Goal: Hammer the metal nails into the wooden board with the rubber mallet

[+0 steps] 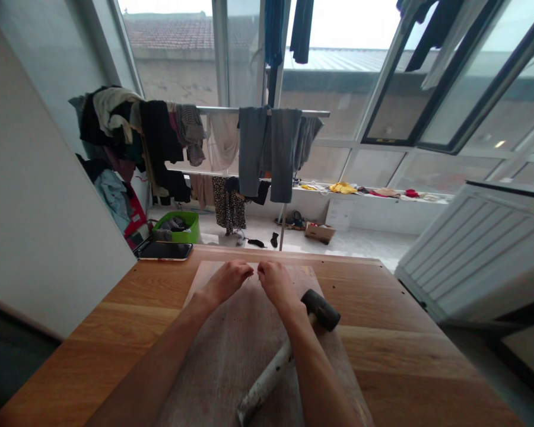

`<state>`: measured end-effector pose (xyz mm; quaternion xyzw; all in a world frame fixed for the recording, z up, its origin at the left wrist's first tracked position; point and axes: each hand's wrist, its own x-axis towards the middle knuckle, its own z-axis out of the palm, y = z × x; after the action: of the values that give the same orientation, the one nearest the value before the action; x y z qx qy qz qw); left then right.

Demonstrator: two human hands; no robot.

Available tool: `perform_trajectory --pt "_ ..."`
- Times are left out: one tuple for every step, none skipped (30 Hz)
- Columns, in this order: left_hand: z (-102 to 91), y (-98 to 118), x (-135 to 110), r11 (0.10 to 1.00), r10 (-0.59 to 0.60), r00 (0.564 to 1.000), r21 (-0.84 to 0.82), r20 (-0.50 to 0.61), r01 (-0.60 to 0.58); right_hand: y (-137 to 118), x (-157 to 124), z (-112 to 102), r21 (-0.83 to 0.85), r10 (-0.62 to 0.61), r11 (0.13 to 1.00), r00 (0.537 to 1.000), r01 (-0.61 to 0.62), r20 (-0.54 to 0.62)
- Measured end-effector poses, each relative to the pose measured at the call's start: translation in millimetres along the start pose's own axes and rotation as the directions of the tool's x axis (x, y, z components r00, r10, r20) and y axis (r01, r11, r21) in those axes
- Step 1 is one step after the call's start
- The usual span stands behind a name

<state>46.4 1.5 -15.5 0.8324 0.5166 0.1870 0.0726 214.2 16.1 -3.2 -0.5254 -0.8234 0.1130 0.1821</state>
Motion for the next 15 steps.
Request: perform_trajectory --pt "-0.6 0.5 0.0 1.000 0.002 1.000 -0.003 0.004 -0.002 -0.3 -0.1 -0.5 0.000 0.001 1.000 1.000 -0.001 0.000" --pt "-1.2 1.0 0.0 1.000 0.005 1.000 -0.001 0.009 -0.005 -0.6 -0.3 -1.1 0.001 0.002 1.000 1.000 -0.002 0.000" --pt "-1.7 1.3 0.0 1.000 0.008 1.000 0.003 0.013 -0.008 -0.9 -0.5 -1.6 0.003 0.002 1.000 1.000 -0.002 0.000" --pt "-2.0 1.5 -0.1 1.000 0.011 1.000 0.008 0.017 -0.011 -1.1 -0.7 -2.0 0.004 0.003 1.000 1.000 -0.003 0.000" --pt "-2.1 1.5 -0.2 1.000 0.012 1.000 0.011 0.021 -0.013 -1.2 -0.8 -2.4 0.006 0.003 1.000 1.000 -0.003 0.001" --pt "-1.9 1.4 -0.3 1.000 0.012 1.000 0.013 0.024 -0.012 -1.2 -0.9 -2.6 0.008 0.004 1.000 1.000 -0.004 0.003" --pt "-1.6 1.4 -0.5 1.000 0.012 1.000 0.015 0.026 -0.012 -1.2 -0.9 -2.8 0.010 0.004 1.000 1.000 -0.005 0.005" --pt "-1.1 1.3 -0.6 1.000 0.011 1.000 0.020 0.028 -0.011 -1.2 -0.9 -3.1 0.011 0.005 1.000 1.000 -0.005 0.008" --pt "-0.6 1.3 -0.7 1.000 0.009 1.000 0.027 0.029 -0.010 -1.4 -0.9 -3.3 0.012 0.006 1.000 1.000 -0.006 0.010" --pt "-0.1 1.4 -0.6 0.999 0.009 1.000 0.034 0.030 -0.010 -1.6 -0.9 -3.7 0.013 0.006 1.000 1.000 -0.006 0.012" --pt "0.2 1.5 -0.5 0.999 0.010 1.000 0.040 0.029 -0.011 -2.1 -0.8 -4.3 0.014 0.007 1.000 1.000 -0.007 0.014" --pt "0.1 1.4 -0.3 0.999 0.010 1.000 0.043 0.024 -0.011 -2.7 -0.8 -5.2 0.015 0.008 1.000 1.000 -0.008 0.016" --pt "-0.7 1.1 0.0 0.999 0.009 1.000 0.041 0.013 -0.010 -3.4 -0.9 -6.3 0.016 0.009 1.000 1.000 -0.009 0.019" --pt "-2.3 0.5 0.1 0.999 0.006 1.000 0.032 -0.006 -0.006 -4.1 -1.1 -7.8 0.018 0.009 1.000 1.000 -0.010 0.023" --pt "-5.0 -0.6 -0.1 1.000 0.003 1.000 0.014 -0.029 -0.003 -4.9 -1.5 -9.6 0.020 0.009 1.000 1.000 -0.010 0.028"
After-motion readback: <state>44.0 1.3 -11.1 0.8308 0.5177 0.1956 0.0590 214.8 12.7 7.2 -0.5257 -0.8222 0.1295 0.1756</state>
